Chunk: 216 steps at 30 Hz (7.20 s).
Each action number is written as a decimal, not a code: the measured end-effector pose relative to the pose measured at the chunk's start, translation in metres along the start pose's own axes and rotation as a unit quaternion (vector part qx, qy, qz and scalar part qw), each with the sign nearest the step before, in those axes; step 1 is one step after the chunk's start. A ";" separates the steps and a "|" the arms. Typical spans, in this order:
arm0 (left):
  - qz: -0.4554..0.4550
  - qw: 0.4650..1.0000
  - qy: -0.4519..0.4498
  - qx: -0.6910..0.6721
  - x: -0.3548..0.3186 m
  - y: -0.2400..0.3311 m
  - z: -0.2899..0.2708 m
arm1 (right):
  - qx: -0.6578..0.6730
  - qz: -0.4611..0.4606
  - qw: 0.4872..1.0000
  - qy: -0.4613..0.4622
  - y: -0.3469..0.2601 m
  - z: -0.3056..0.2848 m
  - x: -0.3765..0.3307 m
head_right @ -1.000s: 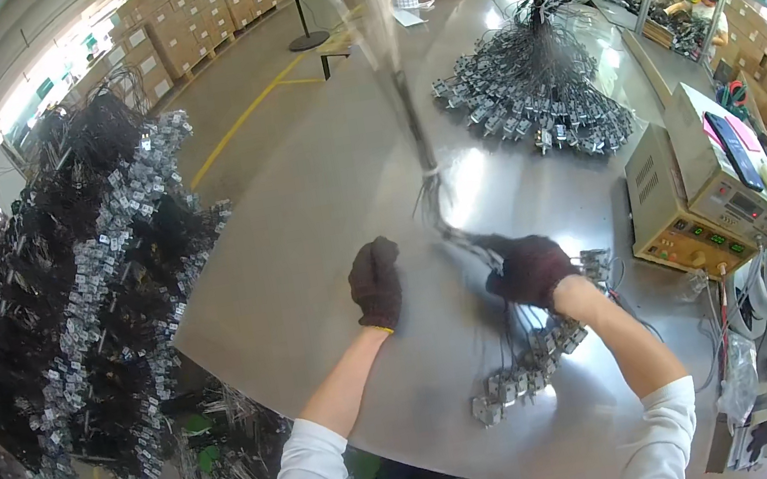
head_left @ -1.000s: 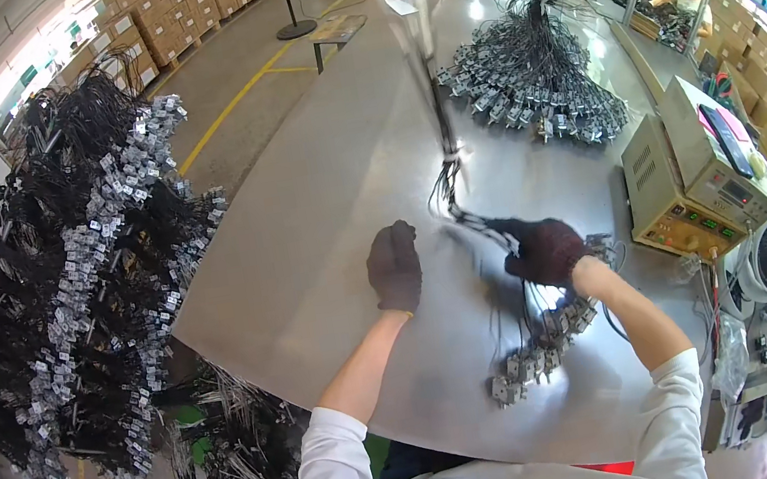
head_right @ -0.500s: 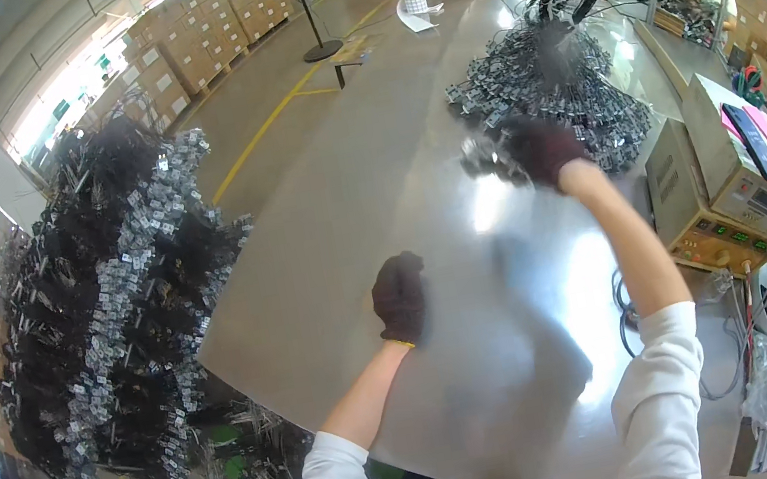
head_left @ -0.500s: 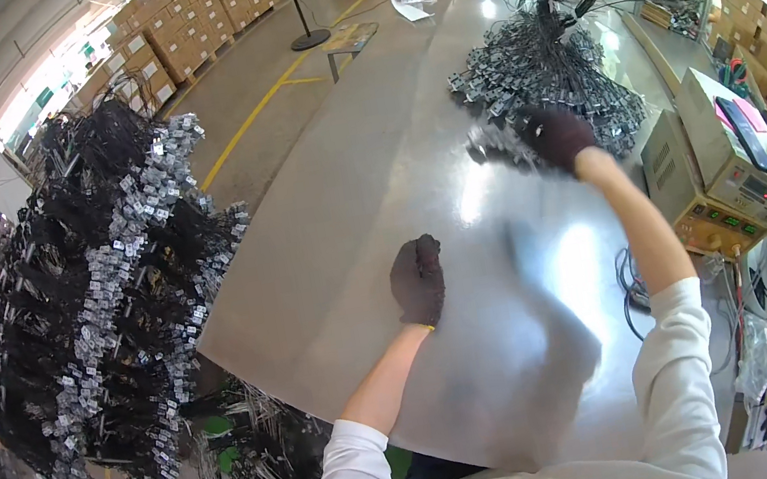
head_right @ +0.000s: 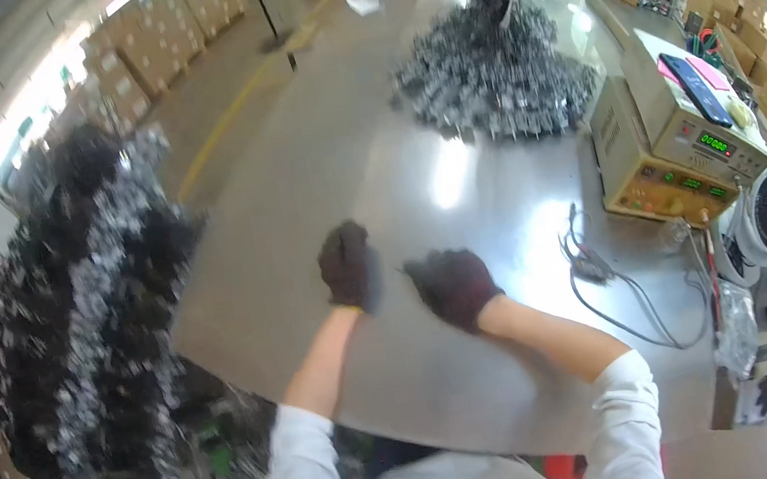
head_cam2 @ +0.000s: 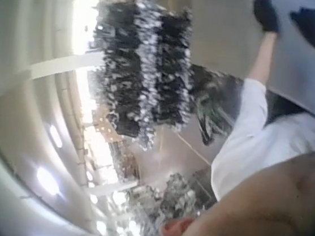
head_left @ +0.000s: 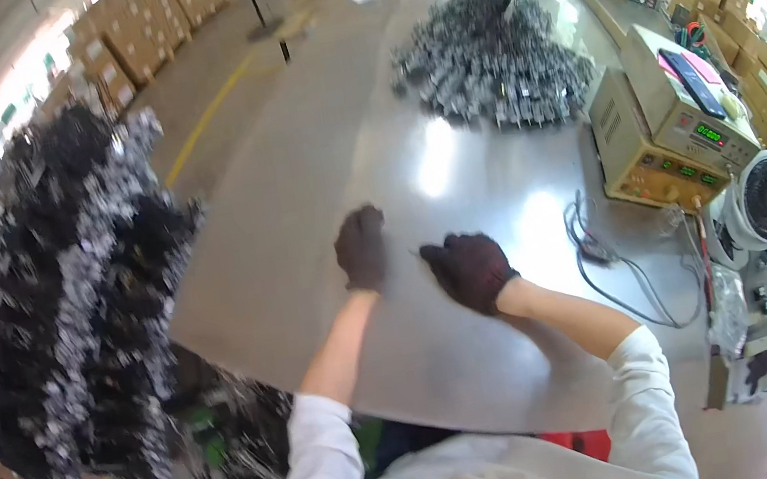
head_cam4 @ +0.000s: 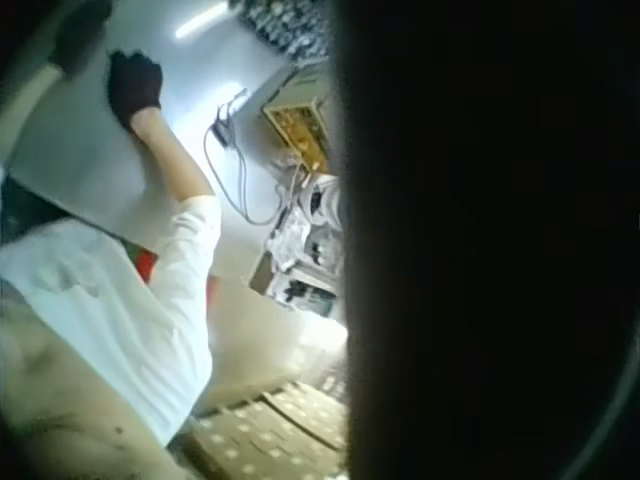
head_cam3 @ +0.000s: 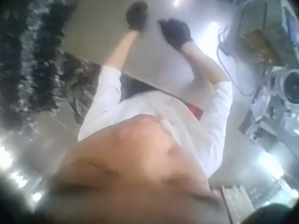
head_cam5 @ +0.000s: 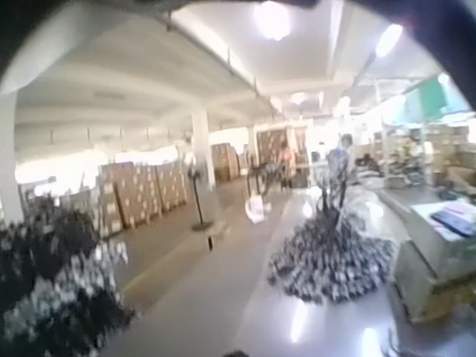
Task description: Arranging and inspecting multiple wire harnesses on a workbench in an electronics manufacturing facility.
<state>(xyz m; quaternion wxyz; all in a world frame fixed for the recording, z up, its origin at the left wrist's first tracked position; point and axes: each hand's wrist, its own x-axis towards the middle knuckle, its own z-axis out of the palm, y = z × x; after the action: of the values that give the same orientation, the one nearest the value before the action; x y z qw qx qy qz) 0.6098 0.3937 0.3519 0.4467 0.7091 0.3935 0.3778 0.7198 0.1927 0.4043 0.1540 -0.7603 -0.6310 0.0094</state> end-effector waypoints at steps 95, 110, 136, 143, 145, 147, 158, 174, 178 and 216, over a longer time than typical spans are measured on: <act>-0.526 0.744 0.296 -0.287 -0.802 -0.204 -0.324 | 0.082 -0.384 0.920 0.002 -0.115 0.073 0.018; -0.292 0.757 0.090 -0.577 -0.711 -0.096 -0.379 | 0.075 -0.391 0.917 -0.010 -0.116 0.067 0.008; -0.410 0.893 0.089 -0.164 -0.484 0.017 -0.434 | 0.147 -0.364 0.920 0.005 -0.100 0.048 -0.032; -0.213 0.927 0.248 -0.187 -0.507 0.152 -0.510 | 0.118 -0.360 0.925 0.021 -0.097 0.057 -0.031; -0.174 0.958 0.216 -0.073 -0.496 0.139 -0.536 | 0.120 -0.357 0.926 0.016 -0.098 0.056 -0.032; -0.201 0.937 0.266 -0.103 -0.483 0.114 -0.544 | 0.130 -0.363 0.922 0.024 -0.099 0.053 -0.034; -0.352 0.905 0.230 -0.069 -0.433 0.070 -0.552 | 0.134 -0.335 0.932 0.024 -0.091 0.044 -0.054; -0.197 0.930 0.307 -0.030 -0.480 0.025 -0.651 | 0.115 -0.357 0.924 0.075 -0.093 0.043 -0.056; -0.239 0.906 0.343 -0.068 -0.458 -0.028 -0.598 | 0.153 -0.335 0.927 0.069 -0.089 0.041 -0.066; -0.099 0.922 0.095 0.361 -0.343 -0.135 -0.543 | 0.107 -0.284 0.951 0.052 -0.091 0.041 -0.074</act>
<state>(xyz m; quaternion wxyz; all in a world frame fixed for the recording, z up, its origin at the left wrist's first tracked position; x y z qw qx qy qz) -0.0403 0.3085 0.3344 0.1560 0.7408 0.6119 0.2290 0.6088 0.1449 0.3748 0.2636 -0.5281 -0.8072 -0.0064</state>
